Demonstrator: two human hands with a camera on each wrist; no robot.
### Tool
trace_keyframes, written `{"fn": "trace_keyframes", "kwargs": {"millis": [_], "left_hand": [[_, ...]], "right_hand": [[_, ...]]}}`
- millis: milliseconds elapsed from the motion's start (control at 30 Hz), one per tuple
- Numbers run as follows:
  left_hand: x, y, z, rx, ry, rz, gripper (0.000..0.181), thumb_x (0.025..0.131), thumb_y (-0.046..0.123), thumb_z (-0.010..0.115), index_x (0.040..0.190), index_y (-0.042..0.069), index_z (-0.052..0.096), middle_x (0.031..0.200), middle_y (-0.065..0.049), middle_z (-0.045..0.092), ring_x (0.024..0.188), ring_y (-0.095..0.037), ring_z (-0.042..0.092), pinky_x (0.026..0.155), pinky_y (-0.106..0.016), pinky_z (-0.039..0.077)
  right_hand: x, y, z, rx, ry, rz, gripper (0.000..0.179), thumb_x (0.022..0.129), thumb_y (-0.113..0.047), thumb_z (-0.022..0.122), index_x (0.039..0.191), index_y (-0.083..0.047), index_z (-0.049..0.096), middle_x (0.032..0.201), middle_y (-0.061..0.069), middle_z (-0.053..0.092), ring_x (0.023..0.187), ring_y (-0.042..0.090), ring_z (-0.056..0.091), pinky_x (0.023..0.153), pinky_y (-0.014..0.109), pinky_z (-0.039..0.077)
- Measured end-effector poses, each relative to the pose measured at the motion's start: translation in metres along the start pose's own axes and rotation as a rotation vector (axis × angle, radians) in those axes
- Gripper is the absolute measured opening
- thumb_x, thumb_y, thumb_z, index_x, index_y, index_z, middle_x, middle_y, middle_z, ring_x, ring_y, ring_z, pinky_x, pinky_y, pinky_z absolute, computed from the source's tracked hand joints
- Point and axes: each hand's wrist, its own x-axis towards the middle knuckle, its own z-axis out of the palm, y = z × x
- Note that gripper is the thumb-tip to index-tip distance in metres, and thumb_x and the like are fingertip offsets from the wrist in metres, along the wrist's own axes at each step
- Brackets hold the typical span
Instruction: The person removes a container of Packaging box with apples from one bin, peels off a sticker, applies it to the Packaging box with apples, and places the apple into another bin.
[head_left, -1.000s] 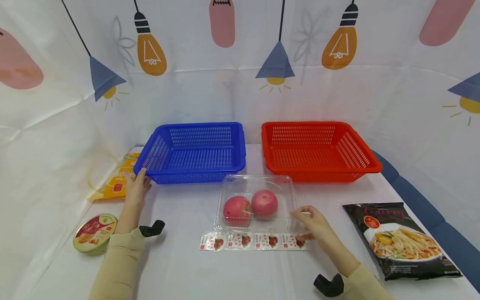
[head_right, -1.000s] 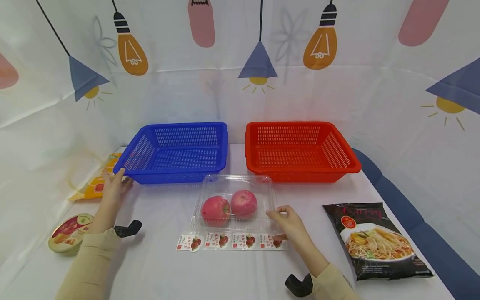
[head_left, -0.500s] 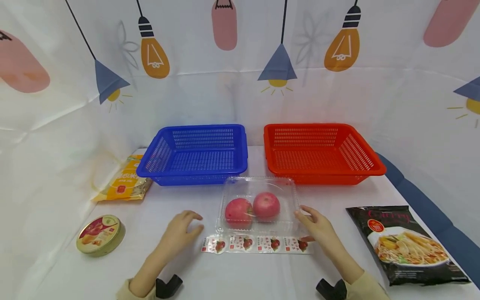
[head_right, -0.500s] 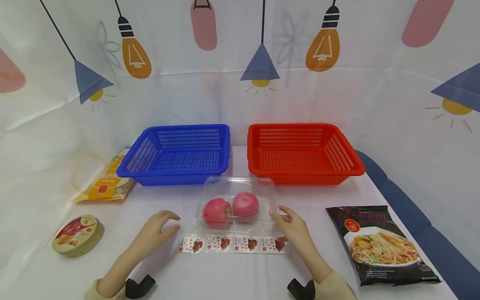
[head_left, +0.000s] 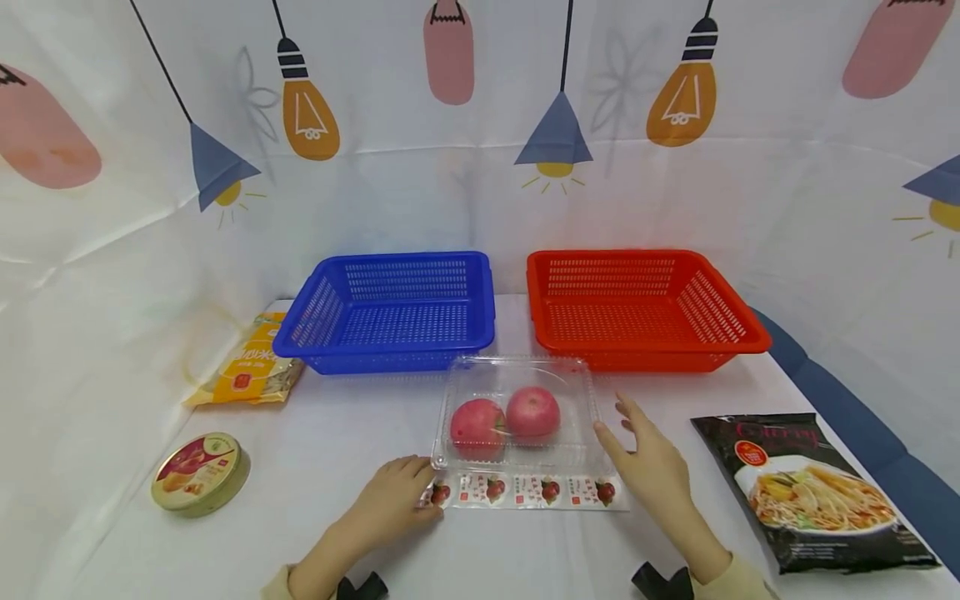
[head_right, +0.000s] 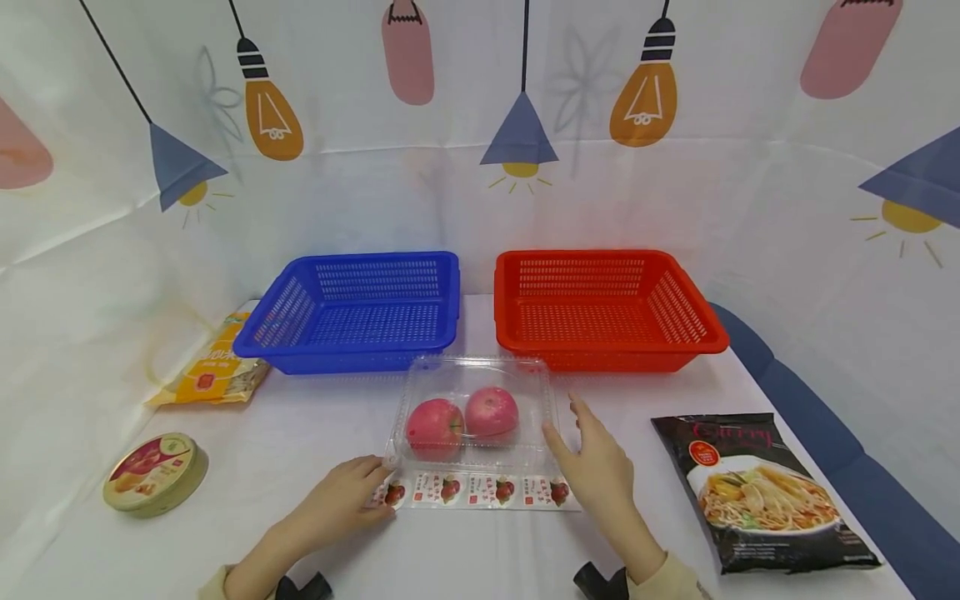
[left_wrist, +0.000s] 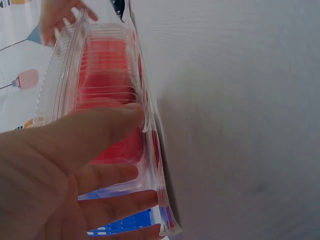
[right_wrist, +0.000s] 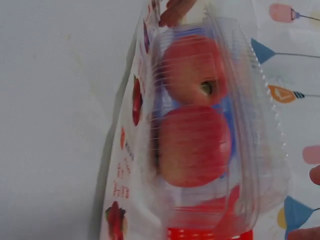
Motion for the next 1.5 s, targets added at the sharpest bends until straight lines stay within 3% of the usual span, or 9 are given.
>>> {"fn": "trace_keyframes", "kwargs": {"millis": [100, 233, 367, 467, 633, 767, 1033, 1167, 1500], "left_hand": [[0.001, 0.001, 0.002, 0.015, -0.013, -0.001, 0.050, 0.075, 0.032, 0.073, 0.111, -0.001, 0.060, 0.114, -0.015, 0.059, 0.108, -0.032, 0.054, 0.089, -0.048, 0.044], [0.002, 0.002, 0.003, 0.058, 0.002, 0.021, 0.045, 0.073, 0.030, 0.076, 0.106, 0.002, 0.061, 0.110, -0.013, 0.060, 0.104, -0.030, 0.056, 0.084, -0.046, 0.047], [0.003, 0.002, 0.004, 0.101, 0.029, 0.053, 0.041, 0.071, 0.028, 0.077, 0.101, 0.003, 0.063, 0.103, -0.010, 0.061, 0.096, -0.027, 0.058, 0.077, -0.042, 0.050], [0.004, 0.003, 0.004, 0.099, 0.037, 0.058, 0.041, 0.069, 0.027, 0.079, 0.100, 0.004, 0.064, 0.098, -0.008, 0.061, 0.090, -0.025, 0.059, 0.073, -0.040, 0.051], [0.006, 0.004, 0.002, -0.038, 0.029, 0.024, 0.046, 0.064, 0.022, 0.082, 0.103, 0.005, 0.066, 0.089, -0.003, 0.058, 0.077, -0.016, 0.055, 0.066, -0.032, 0.048], [0.005, 0.003, 0.000, -0.205, -0.023, -0.006, 0.045, 0.060, 0.014, 0.083, 0.100, 0.003, 0.067, 0.085, 0.002, 0.052, 0.069, -0.007, 0.046, 0.060, -0.024, 0.044], [0.005, 0.002, -0.003, -0.401, -0.147, -0.022, 0.044, 0.062, 0.012, 0.081, 0.102, 0.005, 0.065, 0.097, -0.003, 0.065, 0.090, -0.021, 0.061, 0.079, -0.038, 0.049], [0.004, 0.001, -0.004, -0.493, -0.207, -0.048, 0.038, 0.065, 0.010, 0.080, 0.099, 0.008, 0.065, 0.100, -0.008, 0.067, 0.084, -0.018, 0.061, 0.073, -0.032, 0.050], [0.003, 0.003, -0.007, -0.613, -0.233, -0.075, 0.030, 0.065, 0.007, 0.080, 0.087, 0.015, 0.061, 0.082, 0.004, 0.065, 0.072, -0.004, 0.051, 0.065, -0.024, 0.043]], "right_hand": [[-0.008, -0.011, 0.000, -0.016, 0.154, -0.161, 0.055, 0.089, -0.032, 0.059, 0.136, -0.008, 0.043, 0.130, 0.018, 0.052, 0.097, 0.037, 0.061, 0.077, 0.055, 0.048], [-0.017, -0.027, 0.006, 0.184, 0.290, -0.581, 0.043, 0.083, -0.013, 0.065, 0.124, -0.004, 0.054, 0.119, 0.014, 0.059, 0.100, 0.029, 0.057, 0.087, 0.038, 0.047], [-0.024, -0.046, 0.018, 0.298, 0.150, -1.004, 0.029, 0.089, -0.015, 0.058, 0.117, -0.006, 0.059, 0.116, 0.009, 0.061, 0.109, 0.021, 0.054, 0.099, 0.023, 0.037], [-0.030, -0.056, 0.030, 0.219, -0.056, -1.126, 0.027, 0.092, -0.021, 0.055, 0.117, -0.012, 0.058, 0.119, 0.004, 0.060, 0.112, 0.016, 0.053, 0.098, 0.027, 0.040], [-0.034, -0.063, 0.055, 0.004, -0.354, -1.069, 0.040, 0.089, -0.026, 0.059, 0.128, -0.017, 0.052, 0.133, 0.001, 0.051, 0.122, 0.014, 0.046, 0.096, 0.036, 0.044], [-0.033, -0.064, 0.076, -0.100, -0.481, -1.020, 0.055, 0.087, -0.028, 0.062, 0.137, -0.015, 0.044, 0.140, 0.004, 0.043, 0.128, 0.019, 0.040, 0.100, 0.037, 0.039], [-0.033, -0.065, 0.098, -0.214, -0.485, -0.982, 0.058, 0.084, -0.030, 0.065, 0.137, -0.020, 0.043, 0.142, 0.007, 0.040, 0.128, 0.023, 0.041, 0.102, 0.037, 0.038], [-0.033, -0.067, 0.099, -0.219, -0.469, -0.918, 0.047, 0.083, -0.025, 0.065, 0.128, -0.018, 0.050, 0.136, 0.007, 0.047, 0.125, 0.022, 0.044, 0.100, 0.036, 0.039], [-0.028, -0.070, 0.105, -0.014, -0.457, -0.752, 0.034, 0.084, 0.001, 0.056, 0.115, -0.012, 0.053, 0.098, 0.000, 0.065, 0.091, 0.008, 0.060, 0.079, 0.023, 0.049]]}}
